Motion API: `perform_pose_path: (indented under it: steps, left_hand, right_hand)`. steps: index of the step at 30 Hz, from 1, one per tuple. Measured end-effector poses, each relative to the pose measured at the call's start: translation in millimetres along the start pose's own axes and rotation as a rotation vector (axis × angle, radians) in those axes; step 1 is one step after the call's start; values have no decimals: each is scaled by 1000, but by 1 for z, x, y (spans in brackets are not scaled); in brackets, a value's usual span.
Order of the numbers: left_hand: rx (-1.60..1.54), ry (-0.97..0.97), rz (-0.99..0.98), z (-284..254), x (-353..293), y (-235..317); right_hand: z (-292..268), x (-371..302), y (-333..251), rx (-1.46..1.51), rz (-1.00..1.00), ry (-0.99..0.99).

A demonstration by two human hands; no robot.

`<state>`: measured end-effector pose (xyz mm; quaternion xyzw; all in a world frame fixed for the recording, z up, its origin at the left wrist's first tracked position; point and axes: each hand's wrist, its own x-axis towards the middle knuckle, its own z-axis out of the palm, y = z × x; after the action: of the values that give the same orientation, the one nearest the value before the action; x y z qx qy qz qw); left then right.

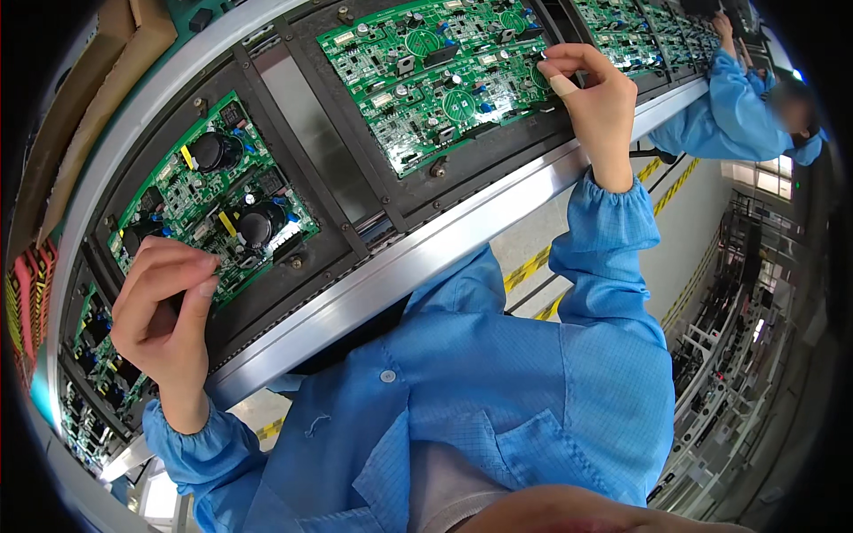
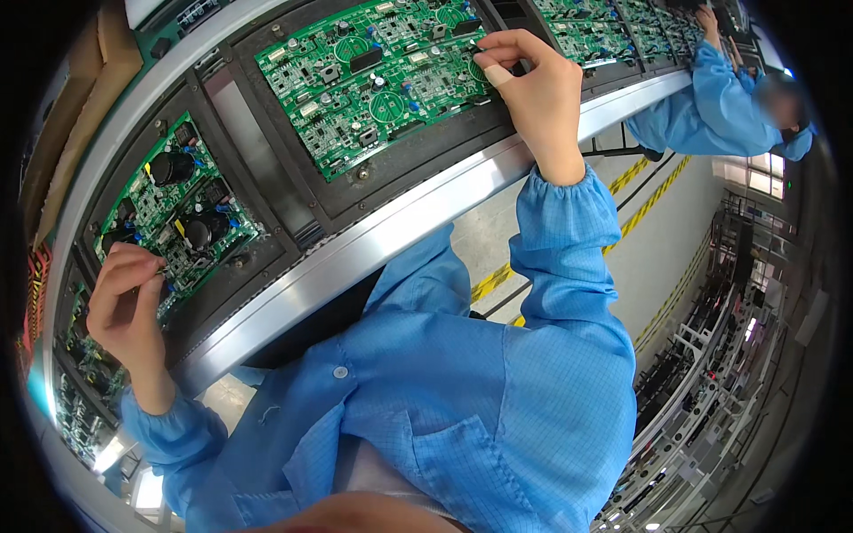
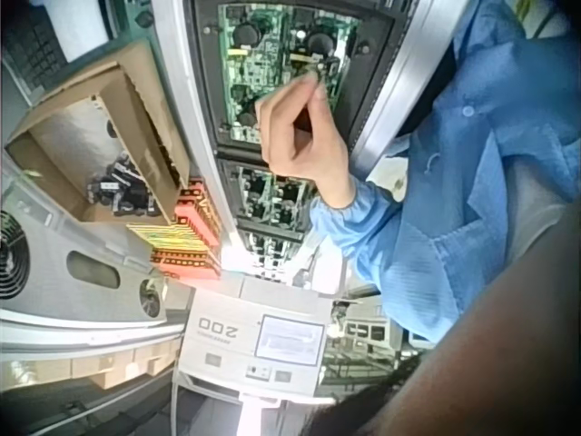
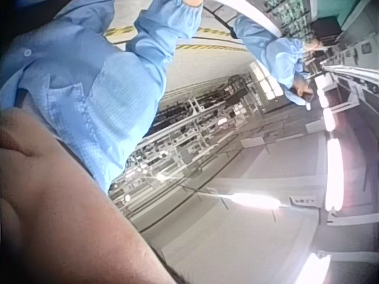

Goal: Manually inserting electronic components into circuit boards at a workstation.

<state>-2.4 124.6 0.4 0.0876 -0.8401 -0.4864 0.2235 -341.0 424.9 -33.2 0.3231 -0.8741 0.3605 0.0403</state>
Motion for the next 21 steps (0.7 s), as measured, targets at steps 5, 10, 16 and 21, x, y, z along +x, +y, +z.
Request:
perform_pose_path:
  steps: [5, 10, 16, 21]
  left_hand:
    - [-7, -25, -1, 0, 1, 1]
    - [-8, -41, -23, 2, 1, 3]
    - [-3, -42, -13, 3, 2, 4]
    - [43, 1, 3, 6, 4, 8]
  right_hand:
    - [2, -1, -1, -8, 19, 12]
    - [4, -1, -3, -43, 36, 38]
    - [5, -1, -7, -50, 50, 22]
    - [9, -4, -14, -157, 71, 50]
